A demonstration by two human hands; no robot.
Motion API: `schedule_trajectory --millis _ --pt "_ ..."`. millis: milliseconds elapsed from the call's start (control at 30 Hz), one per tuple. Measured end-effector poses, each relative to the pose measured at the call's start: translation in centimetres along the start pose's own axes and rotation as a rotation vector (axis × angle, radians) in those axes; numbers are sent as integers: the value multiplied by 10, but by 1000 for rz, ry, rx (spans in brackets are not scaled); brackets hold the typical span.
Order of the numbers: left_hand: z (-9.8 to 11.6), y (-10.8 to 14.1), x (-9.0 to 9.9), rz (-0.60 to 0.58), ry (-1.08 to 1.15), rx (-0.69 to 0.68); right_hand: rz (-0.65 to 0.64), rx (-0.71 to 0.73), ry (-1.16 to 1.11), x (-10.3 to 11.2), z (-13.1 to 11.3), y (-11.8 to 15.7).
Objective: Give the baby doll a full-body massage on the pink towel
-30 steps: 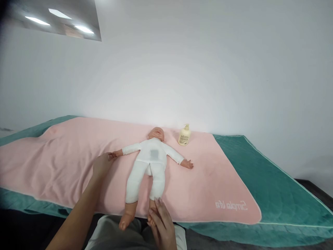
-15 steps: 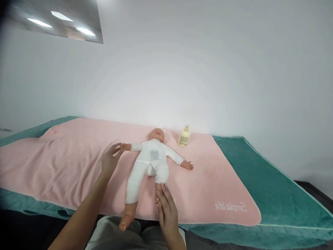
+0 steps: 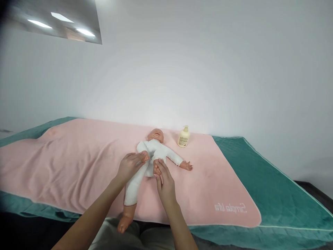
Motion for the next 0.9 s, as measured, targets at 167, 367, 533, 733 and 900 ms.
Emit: schedule_trajectory --millis 167,367,533,733,900 --pt "6 -2 -11 -76 -13 -1 -15 0 -3 0 -3 -5" --pt "-9 -5 10 -8 -16 63 -29 -7 -9 10 -10 9" --pt "-45 2 52 136 -18 228 -42 -11 -4 23 -17 34" --pt "-82 20 83 175 -126 417 -135 49 68 19 -27 82" --pt "-104 41 89 80 -257 520 -154 164 125 3 -32 127"
Point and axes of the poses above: each hand's wrist, its own y-axis away from the middle knuckle, its own x-axis out of the back of the hand, z = x × y, the point moved 9 cm from there along -y, towards the middle knuckle, and after that the axes turned 15 degrees about y, right-handed, at the moved point
